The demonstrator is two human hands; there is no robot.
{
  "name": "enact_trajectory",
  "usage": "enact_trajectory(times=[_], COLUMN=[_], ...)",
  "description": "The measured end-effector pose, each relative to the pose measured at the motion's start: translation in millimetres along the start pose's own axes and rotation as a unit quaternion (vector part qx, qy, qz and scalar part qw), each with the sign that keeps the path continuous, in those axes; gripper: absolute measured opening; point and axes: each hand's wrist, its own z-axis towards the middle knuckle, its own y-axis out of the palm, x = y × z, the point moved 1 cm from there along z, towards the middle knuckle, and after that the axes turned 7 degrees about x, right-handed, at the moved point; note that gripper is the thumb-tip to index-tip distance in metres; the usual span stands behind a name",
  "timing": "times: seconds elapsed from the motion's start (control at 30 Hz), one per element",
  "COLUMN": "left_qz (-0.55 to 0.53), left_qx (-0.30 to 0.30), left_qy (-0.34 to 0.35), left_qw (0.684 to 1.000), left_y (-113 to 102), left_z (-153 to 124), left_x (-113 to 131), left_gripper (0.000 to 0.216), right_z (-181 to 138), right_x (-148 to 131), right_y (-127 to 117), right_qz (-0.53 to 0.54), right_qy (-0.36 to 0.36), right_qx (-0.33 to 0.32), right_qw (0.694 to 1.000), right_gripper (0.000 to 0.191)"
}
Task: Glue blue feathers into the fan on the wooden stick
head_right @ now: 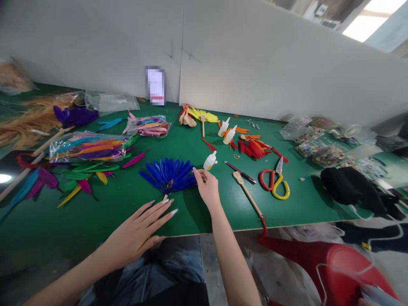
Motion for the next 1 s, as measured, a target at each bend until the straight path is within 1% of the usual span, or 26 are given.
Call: enact_trajectory(times=[0.13,0.23,0.43,0.7,0.87,1.0], left_qz=[0.010,0.013,0.014,-0.037,-0.037,-0.005], left_qx=[-0.004,-0.005,-0.003,-0.018,0.016,0.060], left_qy=[-0.008,-0.018,-0.034,-0.059,-0.106,-0.141], left_qw=[1.000,1.000,0.999,0.997,0.994,0.988], left_y=[0,-1,-2,-9,-14,-10], left_z=[-1,-3,-9,-9,-8,-1], left_x=[2,5,11,13,10,4], left_gripper=[0.054,0.055,0.056,0.064,0.070,0.076], right_z=[2,4,6,13,9,5], right_x=[6,8,11,21,19,16], right_y=[4,7,14,17,17,17], right_qz=[0.019,0.029,0.053,0.055,0.050,0.045], right_qy=[-0.011,-0.020,-0.039,-0.056,-0.057,-0.054], right_qx=[-0.008,-0.011,-0.014,-0.022,-0.023,-0.023], right_qw=[1.000,0.999,0.998,0.997,0.997,0.997], right_gripper=[0.027,0.025,0.030,0.034,0.034,0.033])
